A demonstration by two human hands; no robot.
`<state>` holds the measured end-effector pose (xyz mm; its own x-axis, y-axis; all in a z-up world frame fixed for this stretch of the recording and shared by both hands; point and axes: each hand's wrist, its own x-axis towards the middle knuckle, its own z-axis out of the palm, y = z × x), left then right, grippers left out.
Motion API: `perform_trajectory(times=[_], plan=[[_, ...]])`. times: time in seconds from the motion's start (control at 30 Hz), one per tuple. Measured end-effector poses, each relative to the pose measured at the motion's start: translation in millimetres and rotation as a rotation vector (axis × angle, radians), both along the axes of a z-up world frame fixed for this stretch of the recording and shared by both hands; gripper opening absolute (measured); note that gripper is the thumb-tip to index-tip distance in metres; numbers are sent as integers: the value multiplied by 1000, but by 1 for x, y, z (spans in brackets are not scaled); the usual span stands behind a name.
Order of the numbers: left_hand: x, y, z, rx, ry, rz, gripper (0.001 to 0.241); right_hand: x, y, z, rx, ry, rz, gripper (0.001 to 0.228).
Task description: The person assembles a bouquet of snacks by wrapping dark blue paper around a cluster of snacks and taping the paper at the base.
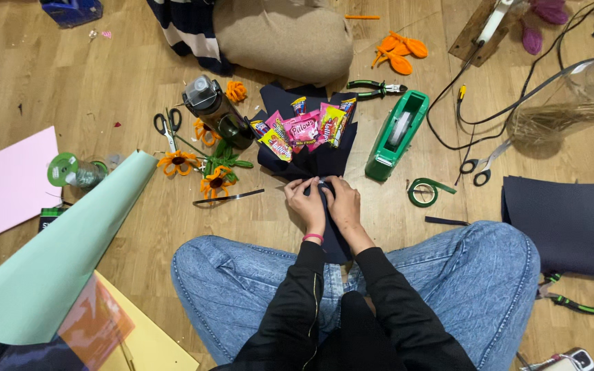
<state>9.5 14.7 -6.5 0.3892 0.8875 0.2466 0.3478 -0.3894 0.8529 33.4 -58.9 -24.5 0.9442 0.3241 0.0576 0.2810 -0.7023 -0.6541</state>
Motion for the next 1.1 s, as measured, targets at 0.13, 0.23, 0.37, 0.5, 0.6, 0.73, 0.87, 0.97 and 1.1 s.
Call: perform_trajectory(times=[0.13,0.23,0.37,0.5,0.6,0.73,0.87,0.97,1.1], plan=[[3,1,-15,51,-85,13,13,-1,0,8,-4,-1,-3,20],[3,0,-17,75,-106,14,14,-2,0,5,-2,-9,10,20],[3,0,-20,86,-114,14,17,-3,-1,10,12,-10,3,19],[0,-1,-11,60,-95,12,17,-7,-1,16,38,-3,-4,19],[-4,5,5,-53,5,62,30,-6,-2,5,49,-48,-6,19],[-1,11,-2,-123,41,53,29,-6,-2,2,28,-75,-10,16],[-3,15,6,-239,155,30,24,-9,-3,12,41,-70,-4,15],[-9,11,41,-274,235,-12,22,-10,-3,15,39,-76,-15,15],[-13,-1,51,-97,264,-64,16,-10,-3,7,50,-109,-42,14]])
